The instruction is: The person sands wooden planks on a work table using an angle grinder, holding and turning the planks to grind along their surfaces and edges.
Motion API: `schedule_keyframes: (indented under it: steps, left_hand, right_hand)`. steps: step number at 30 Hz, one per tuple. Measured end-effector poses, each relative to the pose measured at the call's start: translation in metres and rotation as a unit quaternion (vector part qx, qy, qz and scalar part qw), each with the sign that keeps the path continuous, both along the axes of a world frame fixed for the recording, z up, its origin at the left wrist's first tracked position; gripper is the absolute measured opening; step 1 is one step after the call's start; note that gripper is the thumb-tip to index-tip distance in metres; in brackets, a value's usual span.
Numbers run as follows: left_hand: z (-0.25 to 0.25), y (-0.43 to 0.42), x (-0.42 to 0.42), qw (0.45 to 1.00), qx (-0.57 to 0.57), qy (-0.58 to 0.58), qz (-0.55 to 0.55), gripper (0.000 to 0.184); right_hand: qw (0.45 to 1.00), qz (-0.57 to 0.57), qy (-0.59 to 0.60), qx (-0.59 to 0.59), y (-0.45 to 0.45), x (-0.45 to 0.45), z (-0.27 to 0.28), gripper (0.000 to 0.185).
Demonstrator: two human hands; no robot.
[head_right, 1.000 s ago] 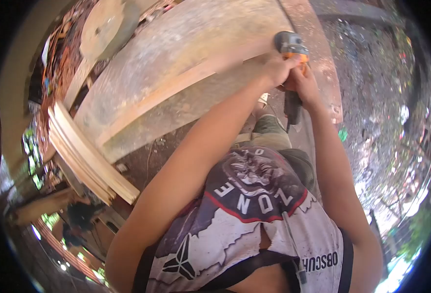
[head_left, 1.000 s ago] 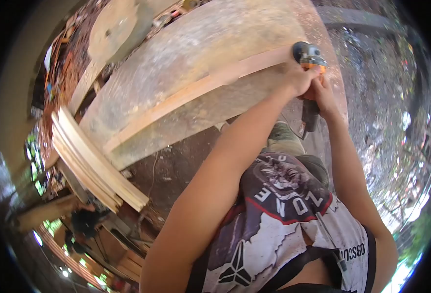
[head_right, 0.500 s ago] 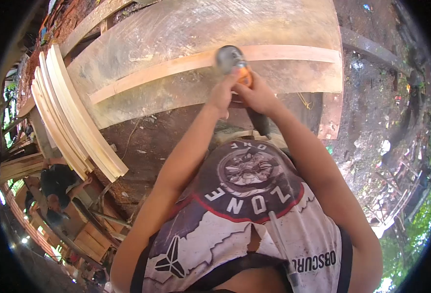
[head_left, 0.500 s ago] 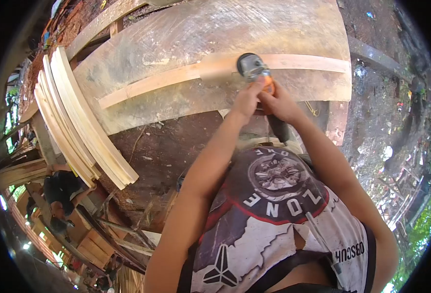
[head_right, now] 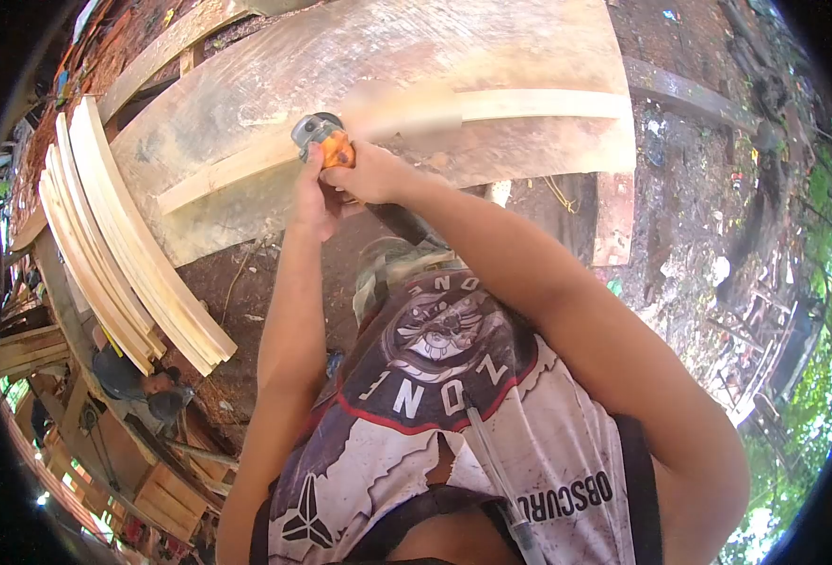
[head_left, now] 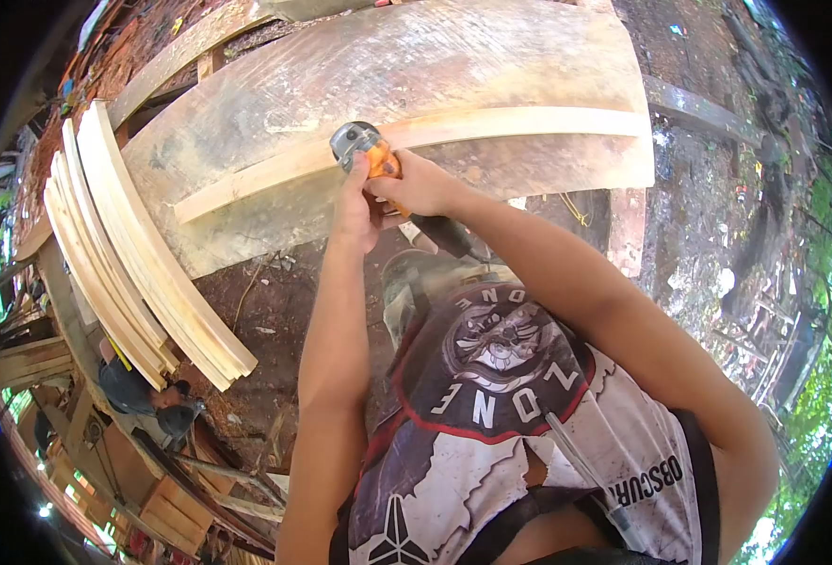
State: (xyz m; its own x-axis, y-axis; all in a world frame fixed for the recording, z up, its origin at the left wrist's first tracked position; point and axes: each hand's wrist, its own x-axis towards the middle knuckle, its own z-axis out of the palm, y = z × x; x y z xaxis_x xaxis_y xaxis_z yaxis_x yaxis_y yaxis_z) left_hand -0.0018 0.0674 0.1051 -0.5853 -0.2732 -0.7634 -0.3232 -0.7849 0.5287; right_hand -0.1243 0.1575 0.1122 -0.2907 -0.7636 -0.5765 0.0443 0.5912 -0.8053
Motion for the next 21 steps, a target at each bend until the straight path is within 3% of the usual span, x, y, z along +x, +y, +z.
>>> schedule_keyframes:
  steps: [5, 8, 13, 21]
  left_hand:
    - [0.006, 0.034, -0.050, 0.999, 0.003, 0.003, -0.044, 0.065]
    - [-0.002, 0.052, -0.081, 0.996, 0.024, -0.001, -0.086, 0.065]
    - [-0.008, 0.098, -0.134, 0.990, 0.022, 0.003, -0.143, 0.066]
    - [-0.012, 0.156, -0.195, 0.985, 0.006, 0.022, -0.169, 0.067]
  right_hand:
    - [0.997, -0.040, 0.058, 0.021, 0.044, -0.038, -0.007, 0.060]
    - [0.994, -0.098, -0.045, -0.033, 0.073, -0.064, -0.002, 0.048]
    - [0.990, -0.136, -0.032, 0.006, 0.127, -0.108, -0.017, 0.042]
    - [0.981, -0.186, -0.052, -0.029, 0.189, -0.158, -0.024, 0.044]
